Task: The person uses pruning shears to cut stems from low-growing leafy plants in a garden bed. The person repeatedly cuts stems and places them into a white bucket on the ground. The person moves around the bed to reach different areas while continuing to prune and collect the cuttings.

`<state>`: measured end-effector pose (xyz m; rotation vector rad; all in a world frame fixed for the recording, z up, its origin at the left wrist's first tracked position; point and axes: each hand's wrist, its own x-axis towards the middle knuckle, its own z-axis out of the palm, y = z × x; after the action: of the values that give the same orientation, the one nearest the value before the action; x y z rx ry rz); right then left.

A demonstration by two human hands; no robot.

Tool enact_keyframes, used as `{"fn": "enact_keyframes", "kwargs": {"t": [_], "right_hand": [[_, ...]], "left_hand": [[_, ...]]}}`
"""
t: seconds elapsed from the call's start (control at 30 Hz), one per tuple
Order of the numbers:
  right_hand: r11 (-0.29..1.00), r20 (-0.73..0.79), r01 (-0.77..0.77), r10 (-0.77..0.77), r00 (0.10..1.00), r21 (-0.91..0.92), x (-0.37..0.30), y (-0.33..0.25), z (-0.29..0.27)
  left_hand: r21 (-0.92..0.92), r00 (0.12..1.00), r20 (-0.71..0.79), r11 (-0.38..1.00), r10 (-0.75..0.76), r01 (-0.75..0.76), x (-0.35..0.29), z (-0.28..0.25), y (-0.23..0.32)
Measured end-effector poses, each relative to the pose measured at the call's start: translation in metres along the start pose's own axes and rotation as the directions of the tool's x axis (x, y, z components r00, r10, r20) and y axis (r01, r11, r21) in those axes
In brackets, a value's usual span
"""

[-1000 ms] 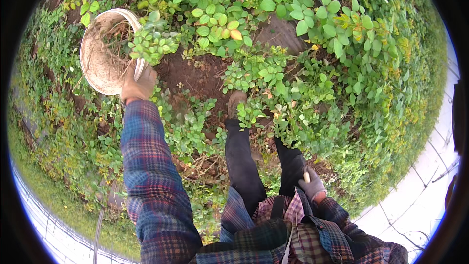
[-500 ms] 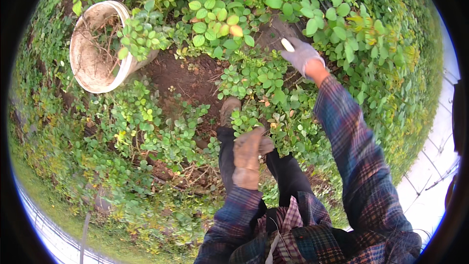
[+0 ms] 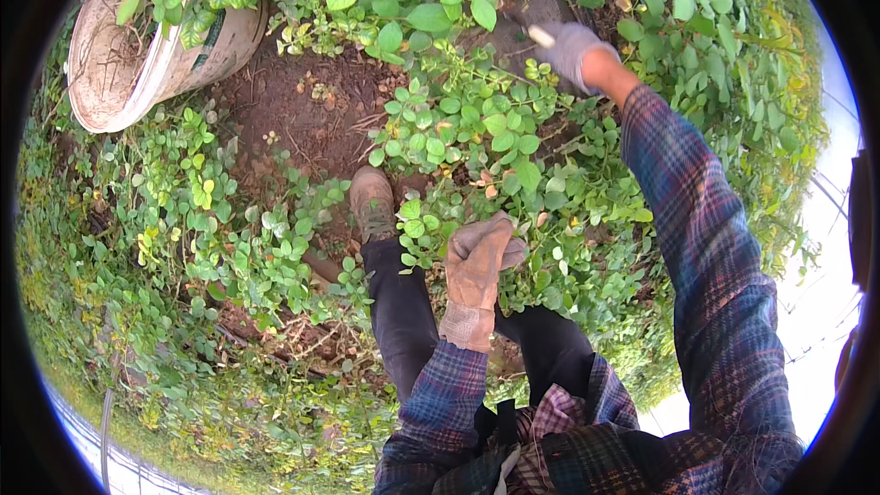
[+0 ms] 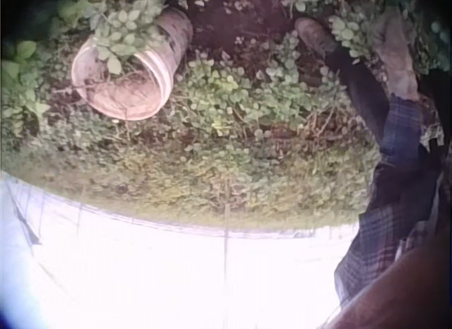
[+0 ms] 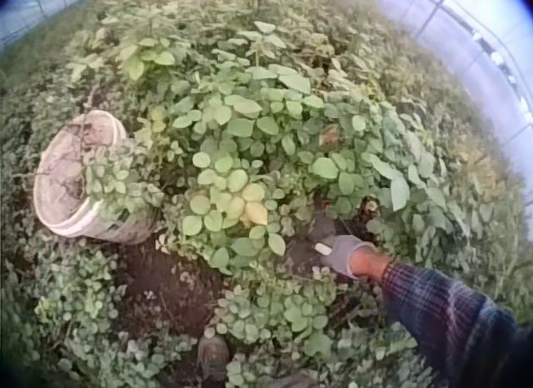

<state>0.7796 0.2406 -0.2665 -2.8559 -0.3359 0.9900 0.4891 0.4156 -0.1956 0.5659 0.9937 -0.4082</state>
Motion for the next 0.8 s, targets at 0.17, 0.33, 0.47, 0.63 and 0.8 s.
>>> {"fn": "enact_keyframes", "kwargs": {"t": [0.17,0.33,0.47,0.63,0.8], "right_hand": [[0.909,0.145,-0.364,0.339,0.929,0.203,-0.031,0.017,0.006],[0.517,0.536,-0.609,0.304,0.787,0.601,-0.052,0.017,-0.005],[0.576,0.55,-0.656,0.38,0.744,0.489,-0.033,0.007,0.005],[0.701,0.427,-0.514,0.319,0.846,0.494,-0.018,0.002,0.021],[0.949,0.077,-0.101,0.081,0.994,0.298,-0.02,0.001,0.028]], "left_hand": [[-0.047,0.999,-0.017,0.998,0.035,-0.036,0.005,0.007,0.017],[-0.094,0.996,0.076,0.995,0.038,-0.031,0.018,-0.001,0.029],[-0.089,0.996,0.083,0.996,0.04,-0.033,0.023,0.0,0.036],[-0.086,0.996,0.072,0.995,0.061,-0.055,0.024,0.008,0.046],[-0.05,0.997,0.035,0.996,0.069,-0.068,0.025,0.014,0.053]]}}
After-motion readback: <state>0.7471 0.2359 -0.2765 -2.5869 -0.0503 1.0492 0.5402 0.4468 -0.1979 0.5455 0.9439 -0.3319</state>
